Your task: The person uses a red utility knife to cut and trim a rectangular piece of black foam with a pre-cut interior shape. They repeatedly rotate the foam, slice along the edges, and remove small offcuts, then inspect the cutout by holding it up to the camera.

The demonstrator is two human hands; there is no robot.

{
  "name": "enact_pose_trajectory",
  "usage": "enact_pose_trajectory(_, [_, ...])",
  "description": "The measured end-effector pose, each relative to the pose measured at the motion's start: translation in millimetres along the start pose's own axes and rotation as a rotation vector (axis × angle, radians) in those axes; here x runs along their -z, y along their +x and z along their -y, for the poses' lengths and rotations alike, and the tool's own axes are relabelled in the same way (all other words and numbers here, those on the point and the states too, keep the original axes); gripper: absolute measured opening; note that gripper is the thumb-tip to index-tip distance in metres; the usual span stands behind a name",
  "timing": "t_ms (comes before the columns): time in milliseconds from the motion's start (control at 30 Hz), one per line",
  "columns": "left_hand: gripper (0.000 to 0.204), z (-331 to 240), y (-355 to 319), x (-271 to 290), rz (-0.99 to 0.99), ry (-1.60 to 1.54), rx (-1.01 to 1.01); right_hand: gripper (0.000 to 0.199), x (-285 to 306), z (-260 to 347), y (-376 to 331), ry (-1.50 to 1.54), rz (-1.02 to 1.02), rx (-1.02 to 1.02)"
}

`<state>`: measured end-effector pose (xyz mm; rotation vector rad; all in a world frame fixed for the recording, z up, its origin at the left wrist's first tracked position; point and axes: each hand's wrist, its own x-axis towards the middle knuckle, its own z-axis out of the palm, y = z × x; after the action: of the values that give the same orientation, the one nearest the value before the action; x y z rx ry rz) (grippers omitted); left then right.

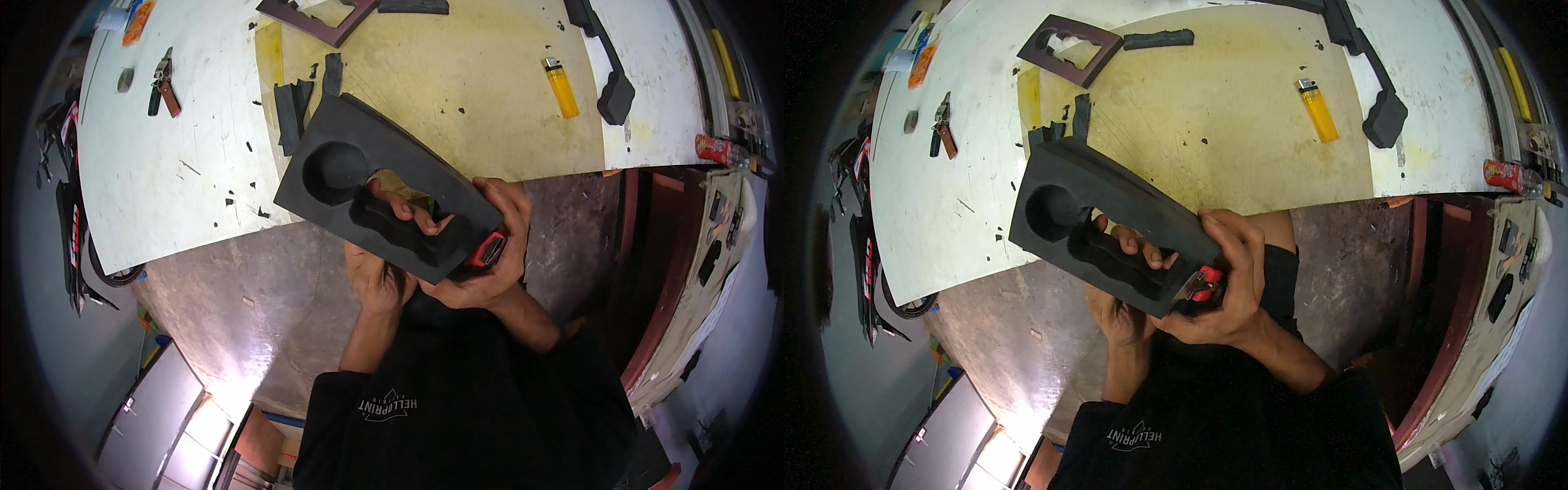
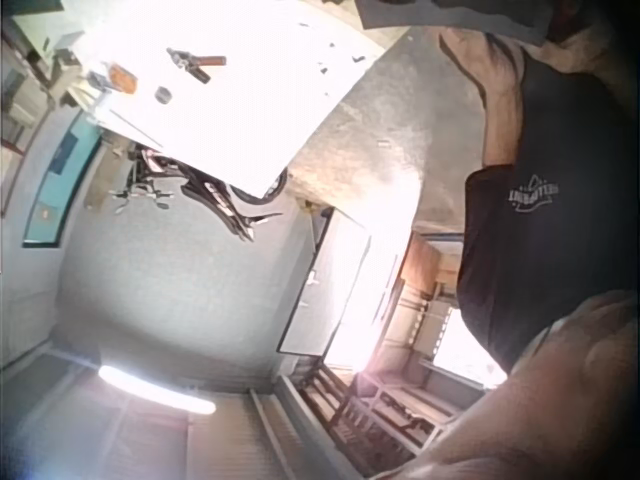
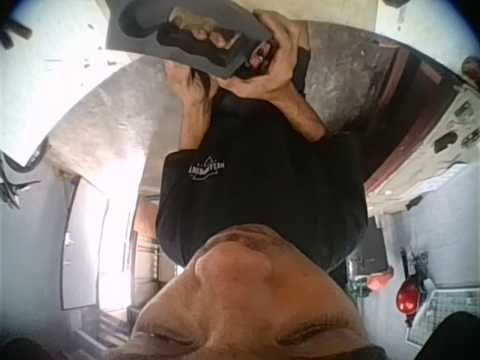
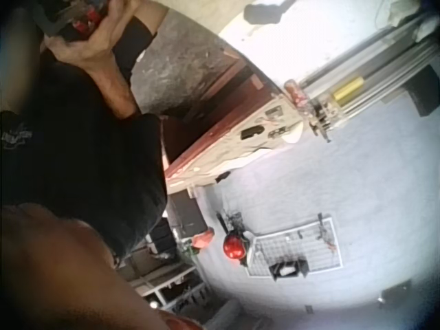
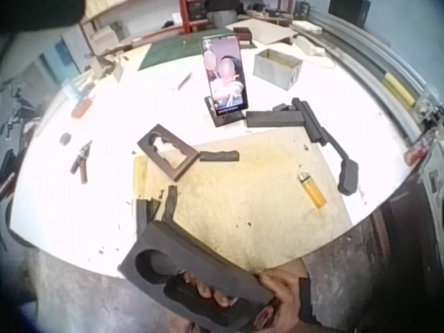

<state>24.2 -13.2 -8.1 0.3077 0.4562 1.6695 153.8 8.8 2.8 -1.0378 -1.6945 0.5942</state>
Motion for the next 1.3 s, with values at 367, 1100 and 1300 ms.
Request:
enact_pose_trajectory(367, [0.054,1,-2,-2,-0.020,-0.015,-0.009,0.100,0,-1,-1,0.032,-0.002,0.007])
enact_pose_trajectory(1100, [0.052,2,-2,-3,-0.016,-0.023,-0.030,0.097,2,-2,1,0.070,0.004,0.008])
enact_pose_trajectory(1300, [0.065,-2,-1,-13,-0.070,-0.106,0.005,0.095,0,-2,1,0.058,-0.004,-0.009])
